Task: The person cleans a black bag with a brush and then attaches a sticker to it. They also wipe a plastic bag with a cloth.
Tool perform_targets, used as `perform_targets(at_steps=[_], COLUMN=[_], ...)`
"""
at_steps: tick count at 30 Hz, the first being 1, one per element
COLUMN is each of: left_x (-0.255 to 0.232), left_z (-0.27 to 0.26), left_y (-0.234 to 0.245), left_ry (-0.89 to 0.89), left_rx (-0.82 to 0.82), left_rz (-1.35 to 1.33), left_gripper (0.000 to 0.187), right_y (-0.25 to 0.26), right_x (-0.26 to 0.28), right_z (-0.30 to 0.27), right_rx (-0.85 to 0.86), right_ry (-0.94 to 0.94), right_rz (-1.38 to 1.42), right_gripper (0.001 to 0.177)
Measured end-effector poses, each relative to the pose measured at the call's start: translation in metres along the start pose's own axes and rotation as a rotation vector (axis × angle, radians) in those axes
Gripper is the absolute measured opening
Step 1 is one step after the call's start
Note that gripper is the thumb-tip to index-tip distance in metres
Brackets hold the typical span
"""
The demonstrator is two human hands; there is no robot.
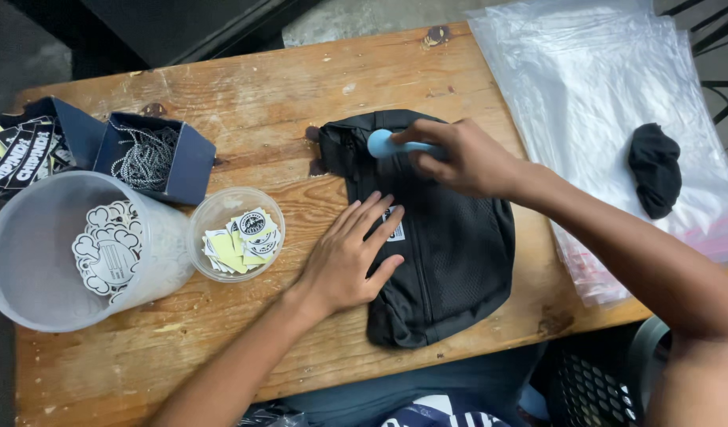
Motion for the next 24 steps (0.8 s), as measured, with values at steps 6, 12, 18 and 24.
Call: perform_targets(at_steps=[6, 12, 18, 24], left_x=[0.003, 0.003, -0.001, -0.004], left_z=[-0.001, -0.002, -0.002, -0.003], left_y=[-0.004, -0.006, -0.006, 0.002], left_ry=[-0.008, -0.007, 0.005, -0.03], left_rx=[0.005, 0.0, -0.002, 0.072], left_rz=[0.007, 0.044, 0.034, 0.096], left_gripper=[0.06, 0.061, 0.06, 0.054], right_y=[0.003, 0.02, -0.021, -0.009], right_x=[-0.049, -0.021, 0.073, 0.101], right_z=[-0.037, -0.125, -0.197, -0.17], right_rx=[0.023, 0.056, 0.057, 0.307], right_ry=[-0.094, -0.437, -0.574, -0.126], right_rz=[-0.294, -0.317, 0.081, 0.448], right_gripper=[0.029, 0.032, 0.029, 0.037])
Point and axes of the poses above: each hand's wrist, its own z-axis towards the middle knuckle, its own y-axis out of the back of the hand, x = y × z, the point moved 1 cm from there along z, towards the middle knuckle, and after that the axes turned 14 degrees about y, right-handed, at the moved point
